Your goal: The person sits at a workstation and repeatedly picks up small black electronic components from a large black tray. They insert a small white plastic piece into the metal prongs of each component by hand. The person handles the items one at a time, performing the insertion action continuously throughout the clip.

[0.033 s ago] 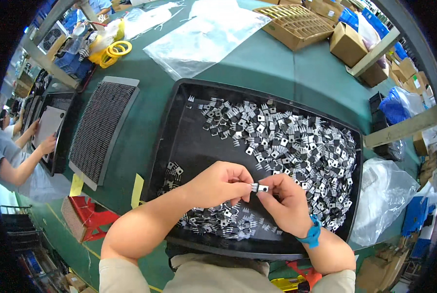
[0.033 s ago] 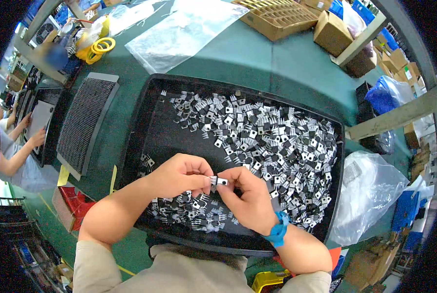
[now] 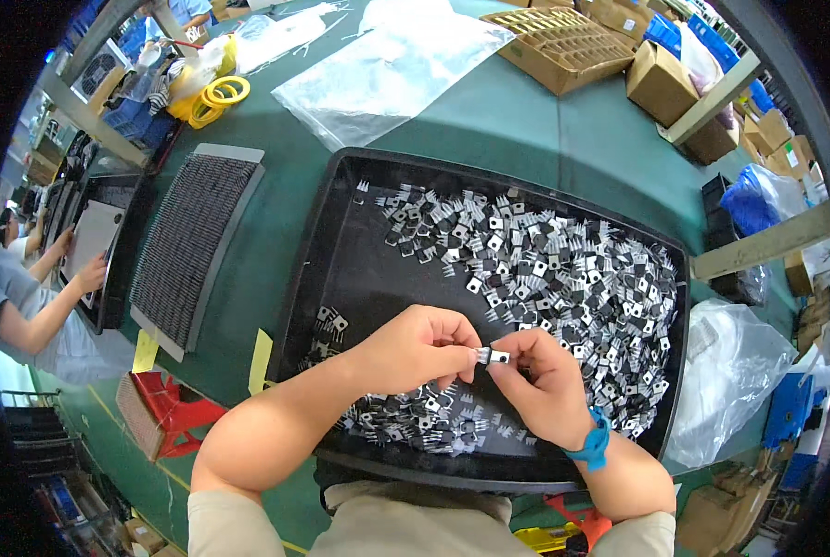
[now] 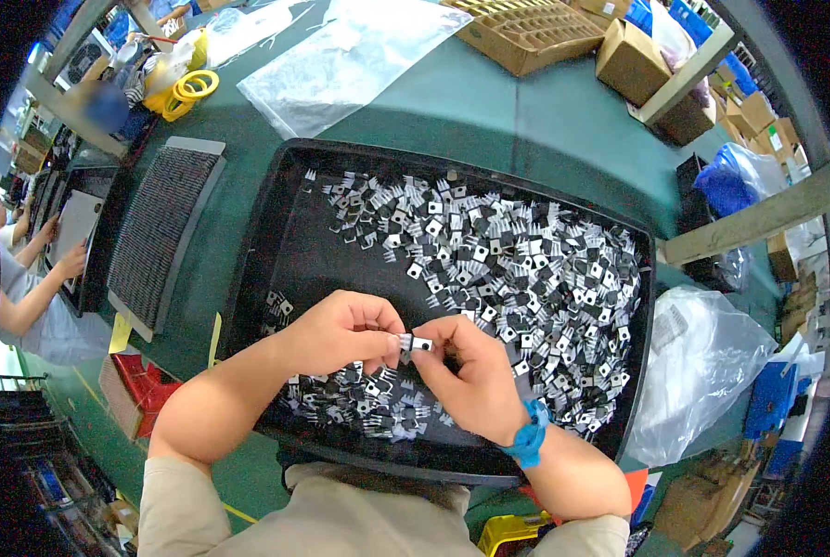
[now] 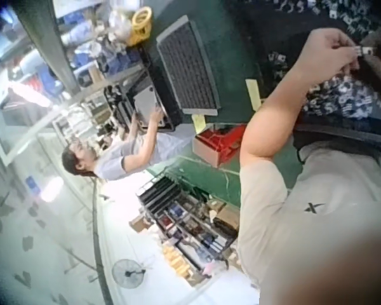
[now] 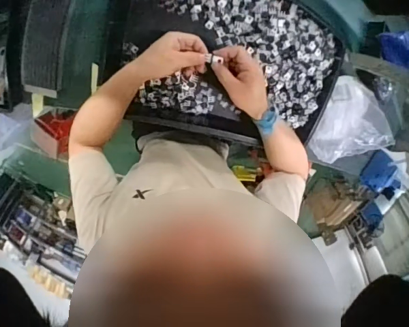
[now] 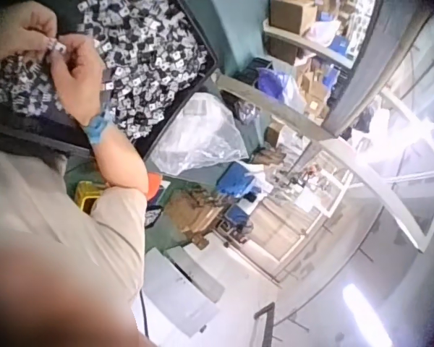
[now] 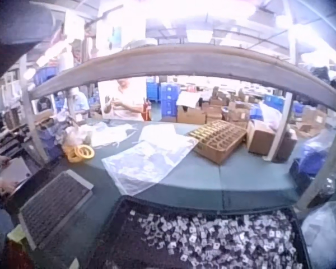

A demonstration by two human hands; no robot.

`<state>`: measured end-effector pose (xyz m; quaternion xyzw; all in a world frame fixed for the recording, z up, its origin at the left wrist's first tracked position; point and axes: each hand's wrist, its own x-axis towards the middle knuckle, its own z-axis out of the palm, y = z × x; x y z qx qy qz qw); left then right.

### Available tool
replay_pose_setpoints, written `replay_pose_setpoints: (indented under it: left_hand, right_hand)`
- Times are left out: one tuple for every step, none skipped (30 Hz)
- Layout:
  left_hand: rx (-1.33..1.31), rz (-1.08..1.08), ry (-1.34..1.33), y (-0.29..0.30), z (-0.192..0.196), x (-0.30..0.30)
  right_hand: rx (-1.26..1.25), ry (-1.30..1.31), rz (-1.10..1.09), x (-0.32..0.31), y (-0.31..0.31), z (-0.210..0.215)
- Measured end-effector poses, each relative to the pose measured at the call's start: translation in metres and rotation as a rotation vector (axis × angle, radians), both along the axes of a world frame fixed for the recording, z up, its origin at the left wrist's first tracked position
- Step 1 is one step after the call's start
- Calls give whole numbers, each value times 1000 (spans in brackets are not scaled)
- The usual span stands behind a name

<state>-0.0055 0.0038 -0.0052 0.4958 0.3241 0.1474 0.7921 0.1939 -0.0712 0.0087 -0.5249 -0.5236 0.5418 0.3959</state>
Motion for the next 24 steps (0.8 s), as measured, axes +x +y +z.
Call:
replay_pose_setpoints:
  left_hand:
    - [-1,1,0,1,-1,0]
    - [5,1,1,-2,-3,0]
    - [10,1,2,-2,-3,0]
    - [15,1,3,-1,-3,1]
    - [41,-4,43,-2,-2,1]
    - [56,23,47,-1,-3,1]
    - [72,51,53,-2,-6,1]
    - [46,113,-5,1,-7,2]
    - [17,163,6,4,-3,-1]
    - [22,204,-32,7,-5,-3]
    - [27,243,-73,10,-9,-4]
    - [-11,268,-166,11,-14,-4]
    - [-19,277,-170,10,-14,-4]
    - [-25,285,-173,10,-14,-2]
    - [-31,293,-177,10,-14,-1]
    - [-7,269,-161,9,-15,-2]
    - [-29,279,-156,8,-13,-2]
    - [-52,289,-150,7,-9,0]
    - [-75,299,-145,6,-6,0]
    - [-84,296,-158,6,-6,0]
    - [-93,293,-172,6,-6,0]
    - [-102,289,-185,6,-5,-1]
    - [-109,279,-177,7,-4,-2]
    - [-116,268,-169,8,-3,-3]
  right_hand:
    - [-13,11,-2,1,1,-1]
    - [-83,119,-24,0,0,-1]
    - [-172,271,-62,-3,1,1]
    - [-205,255,-12,-2,6,0]
    - [-252,238,37,-2,6,-1]
    - [-305,195,61,-1,10,-1]
    - [-445,237,85,3,10,1]
    - [-432,300,81,5,11,-1]
    - [-418,362,78,3,12,-1]
    - [-425,351,69,0,12,4]
    - [-178,126,201,1,12,-1]
    - [72,-100,330,4,11,-9]
    - [326,-326,455,5,10,-14]
    - [298,-404,581,1,9,-7]
    - [292,-498,666,-2,6,-8]
    - [287,-592,750,-3,0,-9]
    - [283,-689,831,-4,-4,-10]
    - [273,-763,876,-4,-8,-15]
    - [271,-773,883,-5,-9,-17]
    - [268,-783,891,-5,-9,-18]
    - [266,-793,897,-5,-9,-18]
    - [249,-777,915,-5,-8,-16]
    - [233,-760,934,-5,-7,-13]
    - [218,-743,951,-5,-5,-10]
